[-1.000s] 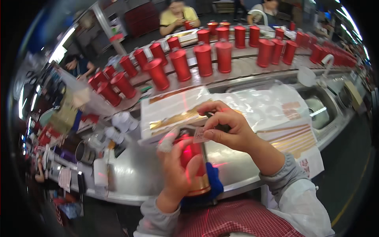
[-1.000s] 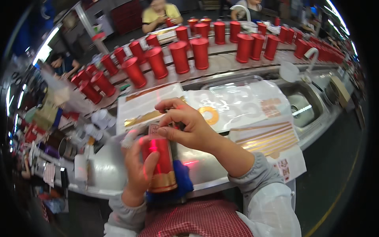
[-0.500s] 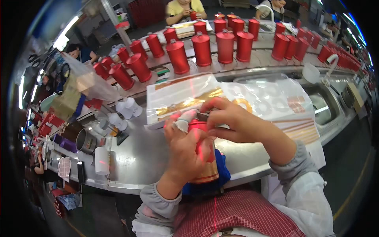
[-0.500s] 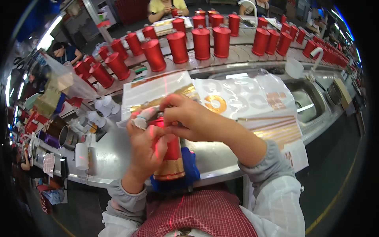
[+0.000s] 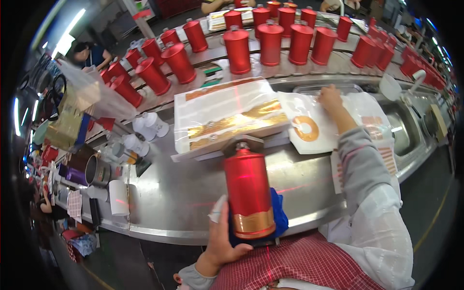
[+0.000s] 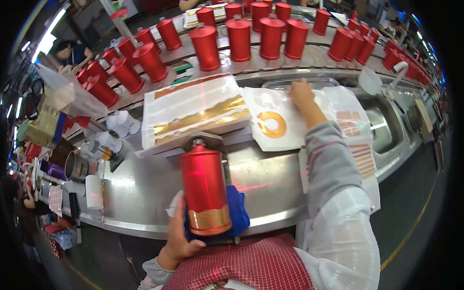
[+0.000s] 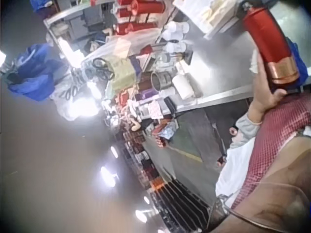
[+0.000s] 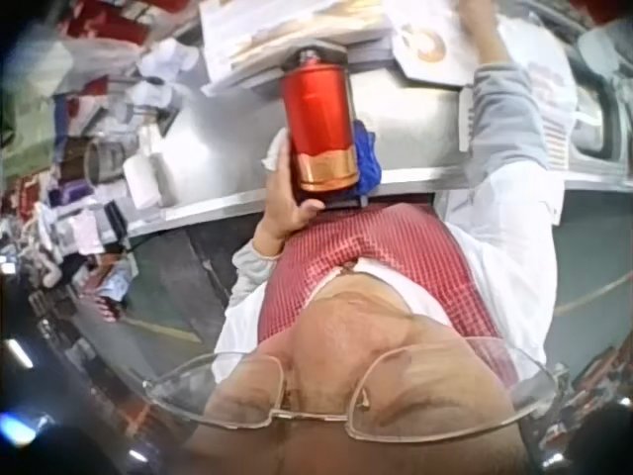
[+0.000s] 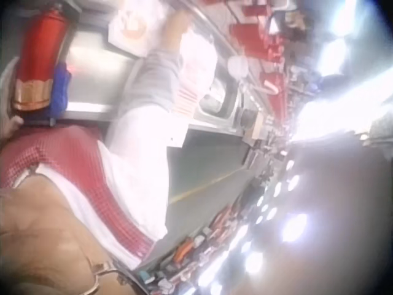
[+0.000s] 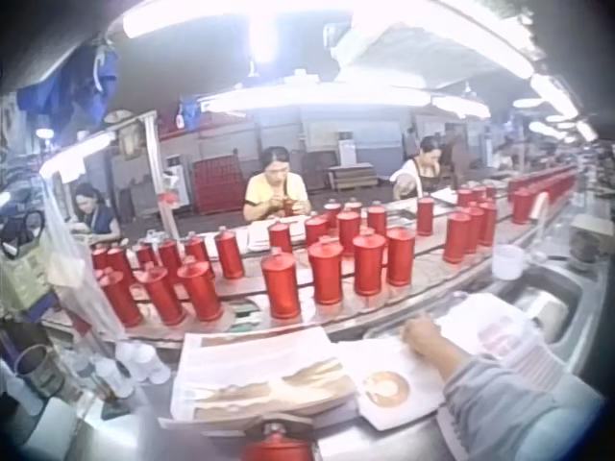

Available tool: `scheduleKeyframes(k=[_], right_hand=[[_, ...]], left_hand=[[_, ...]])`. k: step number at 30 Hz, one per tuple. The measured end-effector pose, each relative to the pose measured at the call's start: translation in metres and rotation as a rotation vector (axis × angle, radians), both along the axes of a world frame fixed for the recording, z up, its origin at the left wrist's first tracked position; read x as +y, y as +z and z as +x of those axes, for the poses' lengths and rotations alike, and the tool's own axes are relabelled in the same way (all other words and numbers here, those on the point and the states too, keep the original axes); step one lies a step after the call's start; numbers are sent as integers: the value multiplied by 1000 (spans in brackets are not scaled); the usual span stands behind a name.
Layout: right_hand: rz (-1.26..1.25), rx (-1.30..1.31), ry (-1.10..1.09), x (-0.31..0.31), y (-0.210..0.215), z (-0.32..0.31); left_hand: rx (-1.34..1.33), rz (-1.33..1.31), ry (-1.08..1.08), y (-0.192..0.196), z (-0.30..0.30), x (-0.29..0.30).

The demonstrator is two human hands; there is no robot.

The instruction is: The person applies gold decorative labels to red cylindrical containers. They align the label, smooth it with a green tool, and then apply a smaller circular sticker to the center of the container. The process is repeated for multiple containers.

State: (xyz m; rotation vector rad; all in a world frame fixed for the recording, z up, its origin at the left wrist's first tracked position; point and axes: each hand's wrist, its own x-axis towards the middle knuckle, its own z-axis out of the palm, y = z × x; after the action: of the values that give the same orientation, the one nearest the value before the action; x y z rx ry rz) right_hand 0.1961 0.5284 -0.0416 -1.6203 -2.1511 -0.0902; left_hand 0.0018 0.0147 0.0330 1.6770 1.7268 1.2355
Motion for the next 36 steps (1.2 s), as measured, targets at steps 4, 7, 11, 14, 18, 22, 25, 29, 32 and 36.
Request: scheduleKeyframes(k=[4,7,11,14,18,22,25,29,32,36], right_hand=[[36,0,232,-2,29,7],[160,192,519,-50,69,-5],[20,444,773,-157,131,-23],[-165,577,837,-220,155,-24],[-406,660,958,-274,160,-37],[-396,693,1011,-311,144,-56],[-320,651,979,-314,124,-70],[-298,660,935,-316,117,-77],[-312,706,915,-317,112,-78],[-545,888,798,-316,108,-74]], left_hand=[[385,-5,79,-18,4,5],[596,55,74,-10,-2,10],[729,90,48,31,2,17],[450,84,65,6,2,23],[267,53,60,-9,0,13],[307,58,-3,11,-5,21],[-469,52,-81,15,-10,23],[-735,119,80,12,-24,70],[-812,68,96,14,-24,87],[-827,53,87,13,-25,90]])
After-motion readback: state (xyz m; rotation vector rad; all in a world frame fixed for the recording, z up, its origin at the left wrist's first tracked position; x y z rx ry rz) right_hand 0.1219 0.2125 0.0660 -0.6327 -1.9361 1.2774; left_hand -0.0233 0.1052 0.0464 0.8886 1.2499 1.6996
